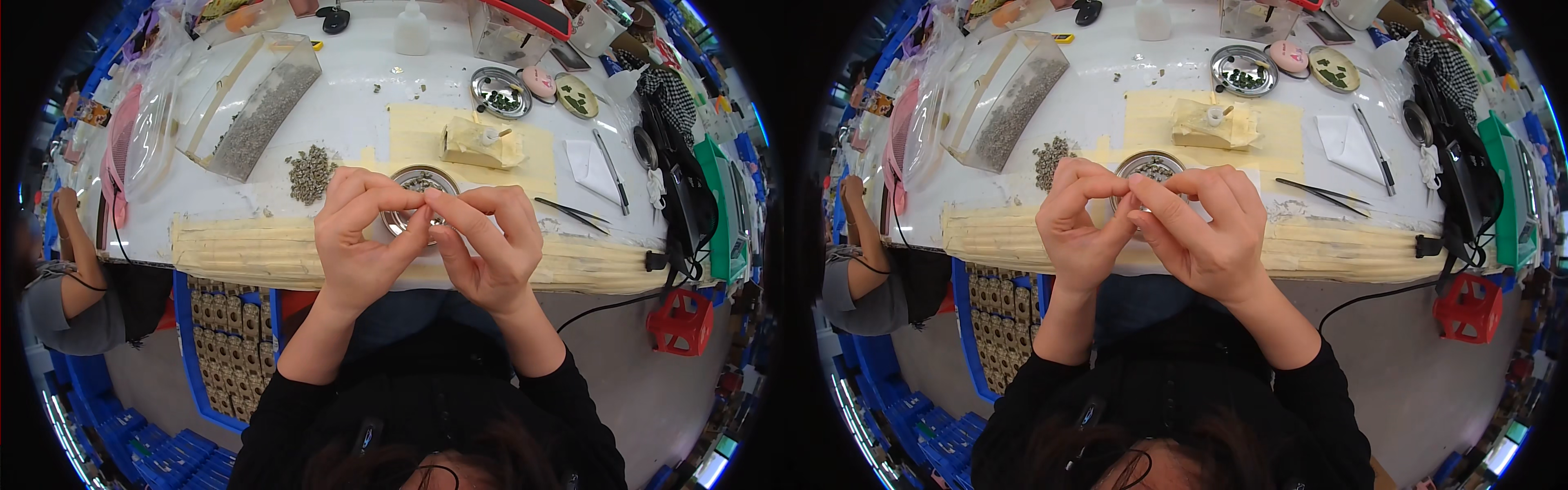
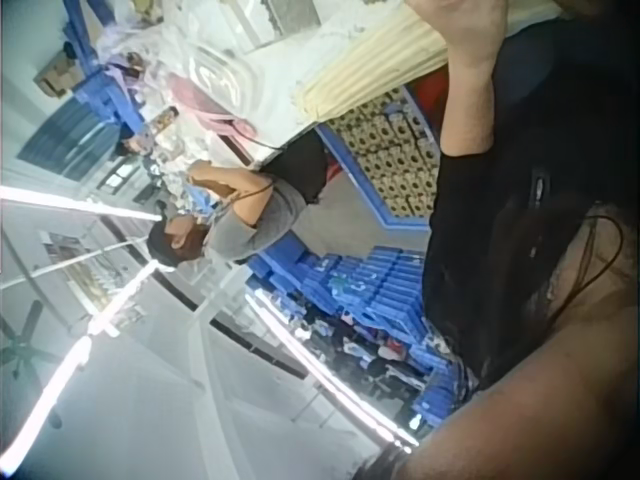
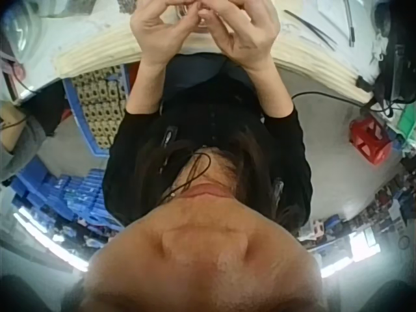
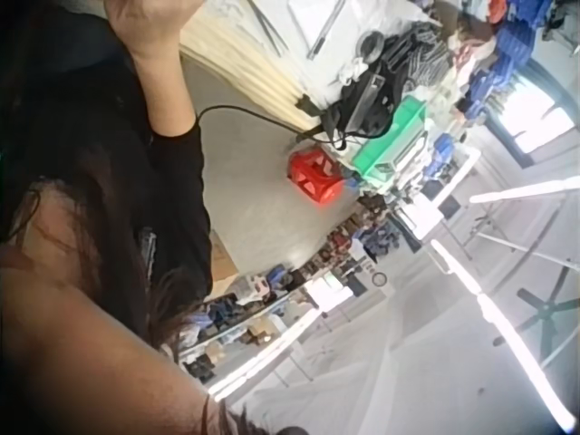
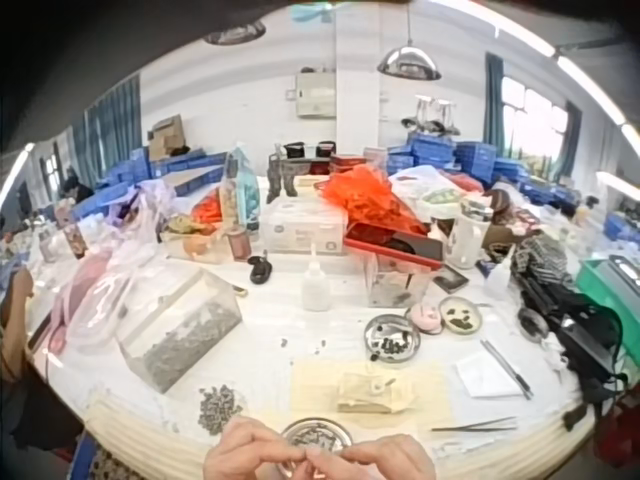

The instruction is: Manually sorting and assembling small metal pins into a circular container on a workbench.

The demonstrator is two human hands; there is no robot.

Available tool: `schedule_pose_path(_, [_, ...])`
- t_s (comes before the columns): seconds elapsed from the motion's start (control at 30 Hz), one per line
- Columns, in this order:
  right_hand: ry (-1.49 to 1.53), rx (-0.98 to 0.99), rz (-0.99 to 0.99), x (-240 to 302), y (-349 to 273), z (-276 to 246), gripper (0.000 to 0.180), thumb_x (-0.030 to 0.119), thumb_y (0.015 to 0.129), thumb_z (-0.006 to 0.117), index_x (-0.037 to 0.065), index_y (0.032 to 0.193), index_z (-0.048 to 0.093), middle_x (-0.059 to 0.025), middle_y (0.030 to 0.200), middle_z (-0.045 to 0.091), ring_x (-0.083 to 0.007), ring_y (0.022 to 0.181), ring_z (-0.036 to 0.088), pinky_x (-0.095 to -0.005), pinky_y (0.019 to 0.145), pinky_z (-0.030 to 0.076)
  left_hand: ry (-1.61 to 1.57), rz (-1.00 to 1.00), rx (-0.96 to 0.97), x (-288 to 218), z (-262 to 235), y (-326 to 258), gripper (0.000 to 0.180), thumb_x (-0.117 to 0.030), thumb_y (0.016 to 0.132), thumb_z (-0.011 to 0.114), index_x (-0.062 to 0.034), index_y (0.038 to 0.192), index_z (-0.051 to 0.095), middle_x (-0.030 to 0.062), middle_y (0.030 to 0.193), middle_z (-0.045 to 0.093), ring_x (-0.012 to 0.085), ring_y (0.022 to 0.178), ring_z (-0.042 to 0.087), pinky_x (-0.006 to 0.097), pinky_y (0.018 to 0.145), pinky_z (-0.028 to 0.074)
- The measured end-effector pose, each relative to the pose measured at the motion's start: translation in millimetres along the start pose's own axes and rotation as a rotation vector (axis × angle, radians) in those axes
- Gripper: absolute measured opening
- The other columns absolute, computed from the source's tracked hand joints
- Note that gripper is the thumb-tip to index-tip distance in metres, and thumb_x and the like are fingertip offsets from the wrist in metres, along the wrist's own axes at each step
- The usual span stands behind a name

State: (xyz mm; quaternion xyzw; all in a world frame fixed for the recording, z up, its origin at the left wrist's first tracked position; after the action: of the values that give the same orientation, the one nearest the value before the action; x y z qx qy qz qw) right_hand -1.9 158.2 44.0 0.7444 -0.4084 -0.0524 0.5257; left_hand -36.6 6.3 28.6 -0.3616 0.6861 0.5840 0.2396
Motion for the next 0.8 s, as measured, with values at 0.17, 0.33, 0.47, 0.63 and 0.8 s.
schedule_pose_path(0.17, [-0.011,-0.007,-0.026,0.2,-2.7,3.1,0.034,0.008,0.071,0.075,0.010,0.105,0.073,-0.0024,0.084,0.061,-0.0197,0.069,0.055,-0.0320,0.060,0.044,-0.151,-0.110,0.074,6.0,1.5,-1.5,0.013,0.003,0.070,0.076,-0.0036,0.081,0.072,0.0037,0.079,0.064,0.0166,0.080,0.056,0.029,0.073,0.044])
schedule_pose_path(0.33, [0.096,0.037,-0.009,-3.0,-4.6,7.5,0.042,0.000,0.066,0.070,0.012,0.107,0.072,-0.0025,0.088,0.062,-0.0200,0.071,0.057,-0.0317,0.061,0.045,-0.551,-0.333,0.173,17.3,1.3,-5.0,0.011,0.006,0.076,0.073,0.0001,0.085,0.071,0.0059,0.085,0.064,0.0130,0.083,0.058,0.026,0.075,0.045])
schedule_pose_path(0.47, [0.156,0.051,0.024,-4.7,-5.9,8.9,0.041,-0.002,0.067,0.071,0.012,0.105,0.072,-0.0026,0.088,0.063,-0.0199,0.072,0.058,-0.0314,0.061,0.047,-0.652,-0.394,0.218,20.2,2.7,-6.0,0.012,0.007,0.077,0.072,0.0010,0.087,0.071,0.0065,0.087,0.064,0.0122,0.083,0.058,0.025,0.075,0.045])
schedule_pose_path(0.63, [0.176,0.008,0.036,-5.2,-5.8,5.3,0.035,-0.002,0.065,0.073,0.010,0.099,0.071,-0.0028,0.087,0.064,-0.0201,0.072,0.059,-0.0306,0.060,0.048,-0.646,-0.365,0.222,18.8,1.3,-5.3,0.012,0.008,0.077,0.072,0.0010,0.086,0.072,0.0067,0.086,0.064,0.0122,0.082,0.058,0.024,0.075,0.045])
schedule_pose_path(0.8, [0.178,-0.007,0.089,-4.0,-3.7,4.3,0.024,-0.003,0.073,0.073,0.006,0.094,0.071,-0.0055,0.088,0.066,-0.0195,0.070,0.061,-0.0305,0.061,0.049,-0.581,-0.351,0.168,17.1,0.9,-6.0,0.012,0.006,0.077,0.074,0.0002,0.087,0.073,0.0062,0.085,0.064,0.0122,0.083,0.058,0.025,0.075,0.044])
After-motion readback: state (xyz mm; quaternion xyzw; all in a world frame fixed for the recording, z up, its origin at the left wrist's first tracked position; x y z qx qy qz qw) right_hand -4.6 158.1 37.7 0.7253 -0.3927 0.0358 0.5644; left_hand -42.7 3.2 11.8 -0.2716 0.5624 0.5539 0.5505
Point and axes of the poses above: each hand's wrist, its own y-axis towards the middle knuckle, its own z-axis out of the palm, x = y × z, the point moved 5 cm from there along y, towards the middle knuckle
